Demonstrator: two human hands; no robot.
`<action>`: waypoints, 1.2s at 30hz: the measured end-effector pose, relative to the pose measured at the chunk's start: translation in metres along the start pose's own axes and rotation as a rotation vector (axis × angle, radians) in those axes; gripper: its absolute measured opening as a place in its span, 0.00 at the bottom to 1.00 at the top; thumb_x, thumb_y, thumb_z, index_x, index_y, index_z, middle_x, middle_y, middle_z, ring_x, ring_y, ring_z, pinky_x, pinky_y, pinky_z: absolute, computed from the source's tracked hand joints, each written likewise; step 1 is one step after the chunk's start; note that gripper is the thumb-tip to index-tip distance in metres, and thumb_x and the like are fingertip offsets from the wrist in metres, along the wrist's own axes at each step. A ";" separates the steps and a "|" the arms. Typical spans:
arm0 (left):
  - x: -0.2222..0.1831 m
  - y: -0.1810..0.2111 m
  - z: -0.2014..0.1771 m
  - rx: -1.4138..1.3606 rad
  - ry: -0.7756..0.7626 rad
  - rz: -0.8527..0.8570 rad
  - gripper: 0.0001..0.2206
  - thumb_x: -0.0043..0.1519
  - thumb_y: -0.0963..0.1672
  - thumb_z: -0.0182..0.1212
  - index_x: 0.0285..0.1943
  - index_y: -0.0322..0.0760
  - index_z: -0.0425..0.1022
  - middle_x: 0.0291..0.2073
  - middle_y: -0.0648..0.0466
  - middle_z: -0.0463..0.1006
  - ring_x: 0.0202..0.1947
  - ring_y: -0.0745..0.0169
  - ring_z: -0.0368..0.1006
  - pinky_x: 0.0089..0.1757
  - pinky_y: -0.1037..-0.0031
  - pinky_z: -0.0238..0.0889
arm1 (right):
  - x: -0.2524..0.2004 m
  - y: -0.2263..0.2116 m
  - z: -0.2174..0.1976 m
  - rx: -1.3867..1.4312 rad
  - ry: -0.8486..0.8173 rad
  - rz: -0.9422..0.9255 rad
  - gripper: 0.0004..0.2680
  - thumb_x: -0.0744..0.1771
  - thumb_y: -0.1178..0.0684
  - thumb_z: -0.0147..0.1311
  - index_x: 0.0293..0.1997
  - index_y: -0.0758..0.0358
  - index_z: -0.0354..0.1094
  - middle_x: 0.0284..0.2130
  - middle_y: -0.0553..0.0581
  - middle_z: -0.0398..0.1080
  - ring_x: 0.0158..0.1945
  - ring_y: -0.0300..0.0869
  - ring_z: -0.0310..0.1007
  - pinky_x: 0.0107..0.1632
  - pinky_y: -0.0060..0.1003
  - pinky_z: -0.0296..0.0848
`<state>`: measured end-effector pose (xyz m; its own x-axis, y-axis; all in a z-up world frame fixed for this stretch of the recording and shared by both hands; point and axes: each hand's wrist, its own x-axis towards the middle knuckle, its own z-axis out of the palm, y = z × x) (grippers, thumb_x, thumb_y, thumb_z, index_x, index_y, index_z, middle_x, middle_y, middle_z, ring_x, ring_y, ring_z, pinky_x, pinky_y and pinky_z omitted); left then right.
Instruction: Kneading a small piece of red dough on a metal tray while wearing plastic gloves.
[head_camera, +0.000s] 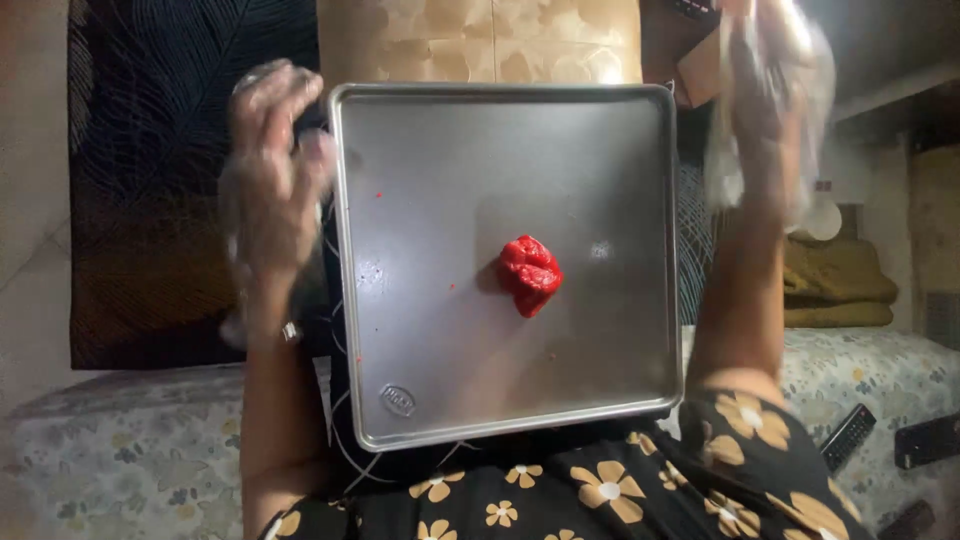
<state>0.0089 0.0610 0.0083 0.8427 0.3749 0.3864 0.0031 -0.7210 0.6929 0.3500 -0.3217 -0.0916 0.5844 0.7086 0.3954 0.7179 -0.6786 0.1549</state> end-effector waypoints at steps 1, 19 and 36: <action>-0.006 0.013 -0.006 0.068 0.004 0.027 0.29 0.74 0.55 0.35 0.69 0.30 0.69 0.70 0.41 0.60 0.71 0.42 0.59 0.59 0.53 0.65 | -0.014 -0.039 -0.055 0.105 0.075 0.091 0.13 0.71 0.65 0.47 0.65 0.67 0.65 0.33 0.59 0.69 0.34 0.47 0.66 0.37 0.45 0.66; -0.050 0.047 0.043 0.276 -0.140 0.087 0.35 0.67 0.60 0.33 0.72 0.34 0.62 0.74 0.38 0.52 0.77 0.46 0.44 0.68 0.35 0.28 | -0.014 -0.215 -0.167 0.411 -0.085 -0.837 0.18 0.66 0.56 0.53 0.65 0.59 0.60 0.53 0.60 0.61 0.49 0.50 0.63 0.49 0.45 0.74; -0.054 0.060 0.028 0.377 0.009 0.139 0.30 0.66 0.61 0.44 0.67 0.41 0.70 0.63 0.38 0.66 0.60 0.31 0.68 0.55 0.35 0.63 | -0.014 -0.198 -0.150 0.681 -0.066 -0.410 0.13 0.68 0.46 0.48 0.59 0.46 0.68 0.57 0.56 0.64 0.62 0.51 0.67 0.55 0.47 0.70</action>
<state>-0.0211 -0.0184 0.0121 0.8444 0.2626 0.4669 0.0884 -0.9280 0.3621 0.1430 -0.2267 0.0082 0.2297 0.9005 0.3692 0.9414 -0.1093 -0.3192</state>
